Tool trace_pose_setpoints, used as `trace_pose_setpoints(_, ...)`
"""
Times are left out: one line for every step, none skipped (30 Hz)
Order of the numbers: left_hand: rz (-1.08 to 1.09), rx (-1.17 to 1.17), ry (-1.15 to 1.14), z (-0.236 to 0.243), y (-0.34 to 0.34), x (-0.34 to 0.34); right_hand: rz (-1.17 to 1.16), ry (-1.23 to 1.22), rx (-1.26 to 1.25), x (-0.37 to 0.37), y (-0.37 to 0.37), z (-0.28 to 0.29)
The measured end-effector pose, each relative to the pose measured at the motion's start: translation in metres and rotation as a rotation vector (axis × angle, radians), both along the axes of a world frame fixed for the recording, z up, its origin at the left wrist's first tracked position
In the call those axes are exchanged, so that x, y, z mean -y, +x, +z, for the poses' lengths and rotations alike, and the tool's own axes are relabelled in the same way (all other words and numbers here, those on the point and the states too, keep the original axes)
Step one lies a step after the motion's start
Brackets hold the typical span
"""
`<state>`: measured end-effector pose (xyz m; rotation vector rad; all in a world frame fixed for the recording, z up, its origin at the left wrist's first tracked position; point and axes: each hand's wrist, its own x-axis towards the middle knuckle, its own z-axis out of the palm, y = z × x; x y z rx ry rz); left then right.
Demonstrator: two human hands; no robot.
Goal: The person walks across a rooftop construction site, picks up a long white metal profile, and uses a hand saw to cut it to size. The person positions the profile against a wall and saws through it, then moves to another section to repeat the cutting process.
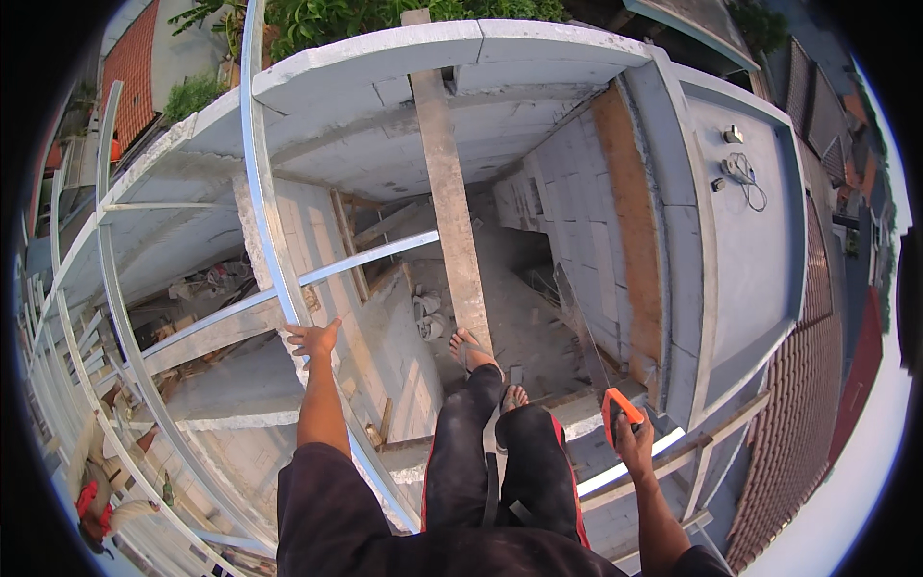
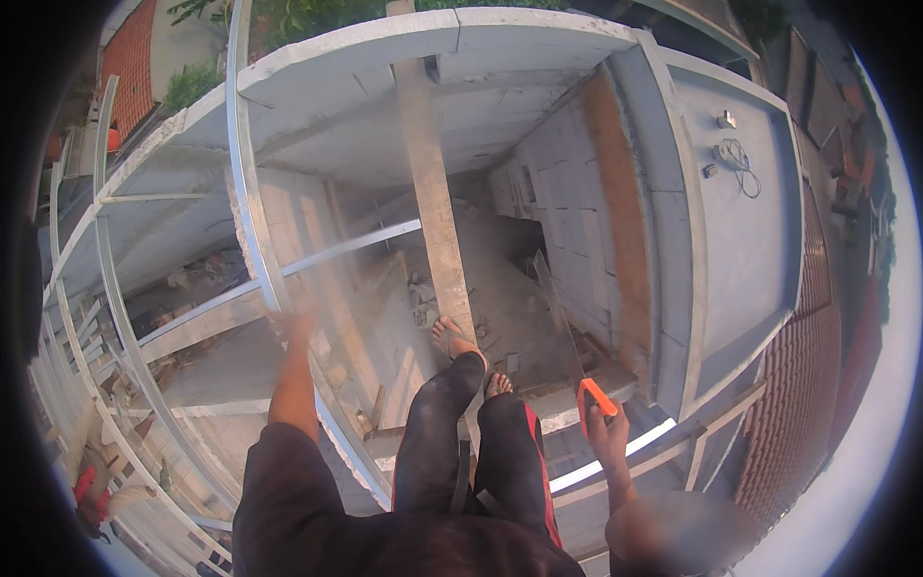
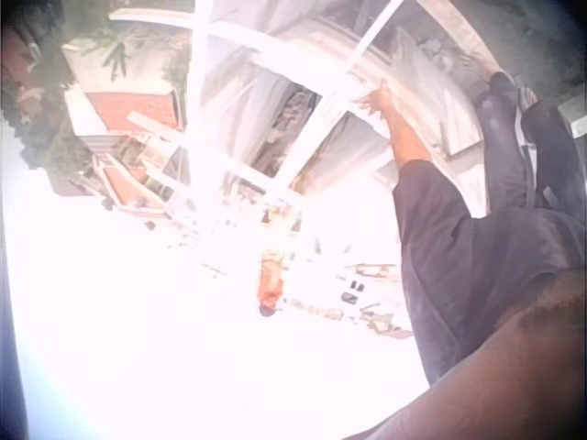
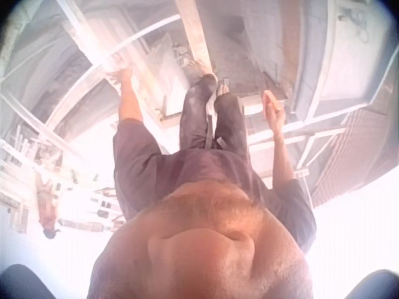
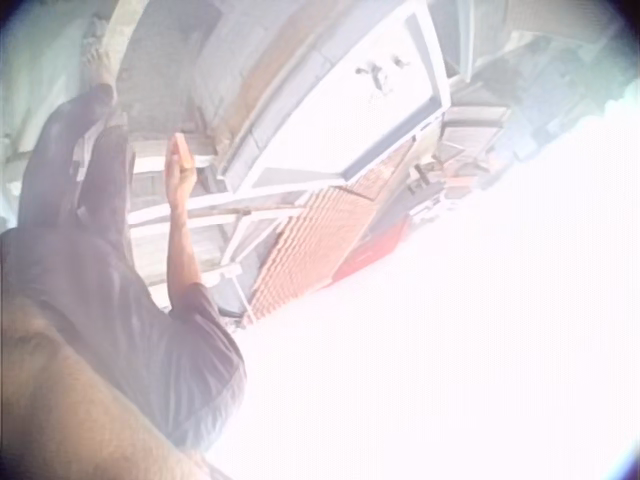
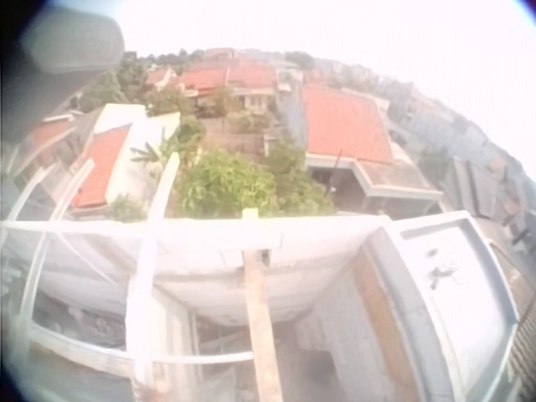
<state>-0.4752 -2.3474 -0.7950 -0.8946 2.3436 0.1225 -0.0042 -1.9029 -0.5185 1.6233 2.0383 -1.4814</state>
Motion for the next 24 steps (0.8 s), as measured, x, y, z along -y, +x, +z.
trace_pose_setpoints(0.015,-0.002,-0.012,0.002,-0.003,0.003,-0.021,-0.016,-0.012,0.001,-0.011,-0.001)
trace_pose_setpoints(0.012,0.007,-0.01,0.008,-0.006,-0.005,-0.058,-0.018,-0.013,0.002,-0.022,0.001)
trace_pose_setpoints(0.014,0.017,-0.008,0.011,-0.005,-0.012,-0.092,-0.019,-0.016,0.002,-0.034,0.004)
trace_pose_setpoints(0.005,0.015,-0.006,0.007,-0.003,-0.01,-0.055,0.022,-0.004,-0.001,-0.048,0.007)
trace_pose_setpoints(0.002,0.016,-0.011,0.005,-0.004,0.001,-0.016,0.033,0.033,-0.006,-0.057,0.007)
trace_pose_setpoints(0.0,0.017,-0.016,-0.001,-0.005,0.007,-0.033,0.036,0.015,-0.009,-0.069,0.009)
trace_pose_setpoints(-0.026,0.034,-0.045,-0.003,-0.007,0.006,-0.054,0.033,-0.008,-0.011,-0.078,0.009)
trace_pose_setpoints(-0.046,0.05,-0.079,-0.003,-0.01,0.008,-0.046,0.046,-0.01,-0.015,-0.087,0.008)
trace_pose_setpoints(-0.066,0.065,-0.113,-0.003,-0.01,0.01,-0.036,0.059,-0.012,-0.02,-0.096,0.008)
trace_pose_setpoints(-0.034,0.045,-0.013,0.009,-0.013,0.008,-0.035,0.072,-0.019,-0.023,-0.103,0.005)
trace_pose_setpoints(-0.005,0.031,0.095,0.027,-0.017,-0.002,-0.057,0.075,-0.032,-0.028,-0.114,0.003)
trace_pose_setpoints(0.031,0.019,0.201,0.039,-0.019,-0.006,-0.073,0.076,-0.046,-0.033,-0.128,0.0)
trace_pose_setpoints(0.07,0.007,0.239,0.036,-0.018,0.003,-0.083,0.072,-0.057,-0.036,-0.142,-0.001)
trace_pose_setpoints(0.109,-0.007,0.277,0.024,-0.02,0.019,-0.088,0.079,-0.069,-0.037,-0.155,-0.004)
trace_pose_setpoints(0.154,-0.027,0.317,0.013,-0.023,0.022,-0.086,0.088,-0.088,-0.045,-0.168,-0.012)
trace_pose_setpoints(0.177,-0.005,0.299,0.008,-0.027,0.013,-0.08,0.098,-0.111,-0.055,-0.182,-0.023)
trace_pose_setpoints(0.185,0.035,0.26,0.018,-0.029,0.011,-0.1,0.115,-0.113,-0.056,-0.193,-0.025)
trace_pose_setpoints(0.194,0.074,0.221,0.027,-0.031,0.01,-0.118,0.132,-0.115,-0.059,-0.206,-0.025)
trace_pose_setpoints(0.173,0.084,0.211,0.027,-0.032,0.011,-0.114,0.15,-0.138,-0.068,-0.222,-0.029)
trace_pose_setpoints(0.156,0.087,0.196,0.022,-0.031,0.017,-0.148,0.119,-0.18,-0.069,-0.228,-0.031)
trace_pose_setpoints(0.139,0.089,0.18,0.015,-0.028,0.022,-0.157,0.139,-0.21,-0.077,-0.24,-0.033)
trace_pose_setpoints(0.196,0.097,0.172,0.008,-0.028,0.027,-0.138,0.152,-0.222,-0.083,-0.245,-0.033)
trace_pose_setpoints(0.169,0.092,0.127,0.005,-0.029,0.025,-0.119,0.181,-0.242,-0.093,-0.254,-0.036)
trace_pose_setpoints(0.141,0.087,0.08,0.003,-0.029,0.024,-0.14,0.188,-0.245,-0.097,-0.267,-0.038)
